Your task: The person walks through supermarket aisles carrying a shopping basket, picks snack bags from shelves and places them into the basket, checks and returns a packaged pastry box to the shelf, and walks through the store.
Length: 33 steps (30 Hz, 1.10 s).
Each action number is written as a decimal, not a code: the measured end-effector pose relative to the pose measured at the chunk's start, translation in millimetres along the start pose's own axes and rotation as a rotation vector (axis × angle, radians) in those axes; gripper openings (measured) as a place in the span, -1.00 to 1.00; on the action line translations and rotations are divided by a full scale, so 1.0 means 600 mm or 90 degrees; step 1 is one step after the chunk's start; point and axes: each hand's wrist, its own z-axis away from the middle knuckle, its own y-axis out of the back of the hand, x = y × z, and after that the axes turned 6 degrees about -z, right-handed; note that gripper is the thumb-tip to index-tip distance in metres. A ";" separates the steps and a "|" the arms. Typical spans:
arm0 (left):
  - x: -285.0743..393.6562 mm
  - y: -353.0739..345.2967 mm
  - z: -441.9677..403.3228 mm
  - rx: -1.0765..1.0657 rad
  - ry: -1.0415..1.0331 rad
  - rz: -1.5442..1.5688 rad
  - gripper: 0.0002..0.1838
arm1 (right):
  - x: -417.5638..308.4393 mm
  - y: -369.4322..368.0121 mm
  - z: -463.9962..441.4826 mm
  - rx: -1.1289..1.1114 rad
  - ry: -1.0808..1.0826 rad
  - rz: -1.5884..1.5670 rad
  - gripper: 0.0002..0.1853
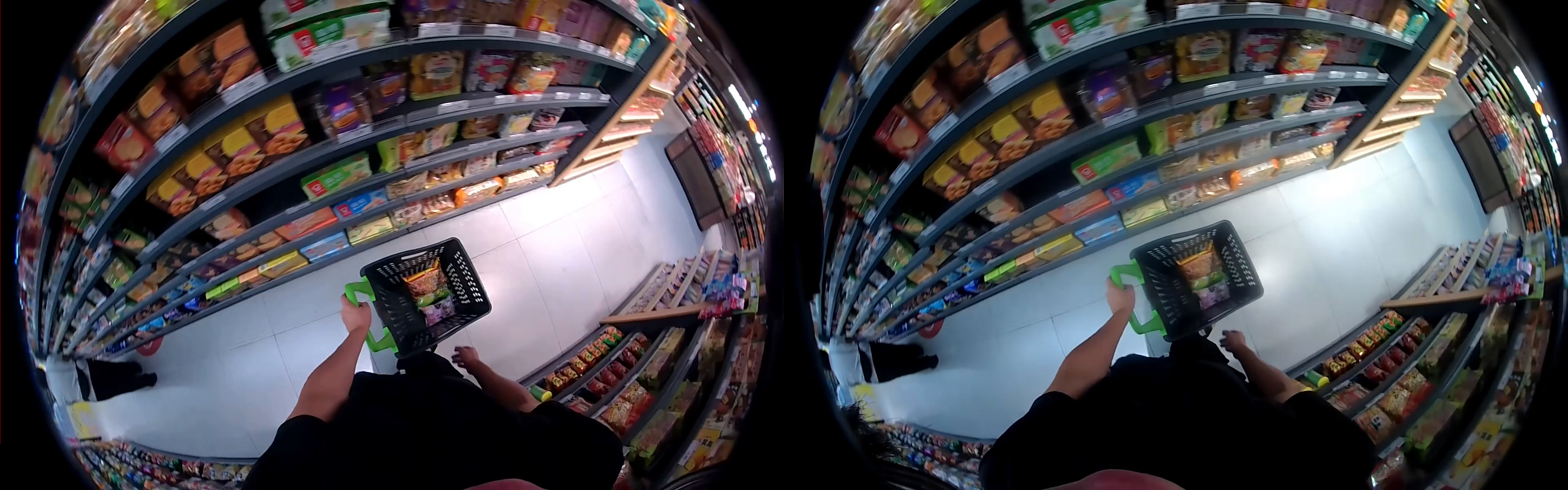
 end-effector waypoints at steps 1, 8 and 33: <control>0.014 -0.019 -0.003 -0.022 -0.008 -0.016 -0.57 | -0.041 -0.015 0.013 0.052 0.009 -0.038 -0.72; 0.148 -0.142 0.014 -0.110 -0.089 -0.048 -0.66 | -0.115 -0.050 0.005 0.035 0.122 -0.064 -0.72; 0.668 -0.587 0.172 -0.774 -0.636 -0.016 -0.68 | -0.184 -0.069 0.049 0.456 0.106 -0.510 -0.60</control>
